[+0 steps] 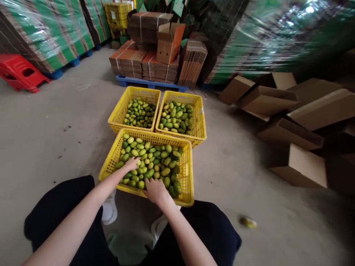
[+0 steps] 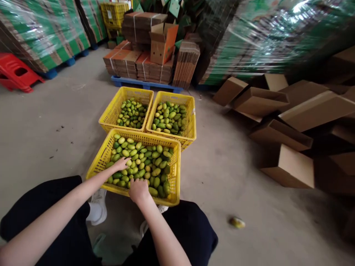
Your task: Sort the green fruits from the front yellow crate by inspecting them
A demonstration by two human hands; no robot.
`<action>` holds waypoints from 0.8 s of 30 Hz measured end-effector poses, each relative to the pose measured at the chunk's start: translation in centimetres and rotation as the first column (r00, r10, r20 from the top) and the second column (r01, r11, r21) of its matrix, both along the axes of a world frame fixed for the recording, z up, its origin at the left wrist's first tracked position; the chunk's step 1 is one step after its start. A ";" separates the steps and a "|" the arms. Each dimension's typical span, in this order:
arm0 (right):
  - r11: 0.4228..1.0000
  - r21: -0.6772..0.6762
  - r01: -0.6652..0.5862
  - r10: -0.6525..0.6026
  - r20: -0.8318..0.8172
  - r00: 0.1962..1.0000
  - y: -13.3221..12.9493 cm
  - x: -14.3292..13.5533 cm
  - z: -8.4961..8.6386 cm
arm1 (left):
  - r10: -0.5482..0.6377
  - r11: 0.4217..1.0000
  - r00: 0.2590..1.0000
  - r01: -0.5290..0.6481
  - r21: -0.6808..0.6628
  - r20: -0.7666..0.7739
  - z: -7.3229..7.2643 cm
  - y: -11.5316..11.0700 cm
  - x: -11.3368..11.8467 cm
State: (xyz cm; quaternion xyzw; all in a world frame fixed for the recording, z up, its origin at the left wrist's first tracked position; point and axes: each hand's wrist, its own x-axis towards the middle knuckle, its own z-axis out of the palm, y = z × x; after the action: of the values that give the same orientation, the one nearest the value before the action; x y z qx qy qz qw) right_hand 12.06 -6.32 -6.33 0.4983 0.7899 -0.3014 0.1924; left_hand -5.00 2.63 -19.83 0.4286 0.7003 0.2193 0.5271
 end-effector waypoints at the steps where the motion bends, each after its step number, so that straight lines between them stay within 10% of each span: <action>1: 1.000 -0.008 -0.008 0.008 0.002 1.000 0.2 -0.1 0.0 | 0.004 1.000 1.000 -0.004 -0.003 -0.022 -0.8 0.2 0.3; 9: 0.999 0.012 -0.032 0.033 -0.065 0.997 1.3 0.1 -0.1 | 0.202 0.979 0.976 -0.202 -0.009 0.081 -2.5 -0.3 0.7; 17: 0.951 0.192 0.242 -0.217 -0.142 0.966 1.8 0.5 0.0 | 0.230 0.960 0.888 -0.139 -0.244 0.397 3.1 -4.1 2.3; 24: 0.970 0.024 0.243 -0.235 -0.174 0.956 2.0 1.3 0.5 | 0.327 0.925 0.679 -0.088 -0.370 0.657 7.1 -9.0 3.2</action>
State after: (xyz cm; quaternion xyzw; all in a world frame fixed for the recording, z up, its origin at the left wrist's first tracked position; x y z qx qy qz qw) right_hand 13.39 -4.31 -5.87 0.5669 0.7439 -0.3459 0.0752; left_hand -1.78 -6.33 -12.74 0.1402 0.5134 0.3140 0.7862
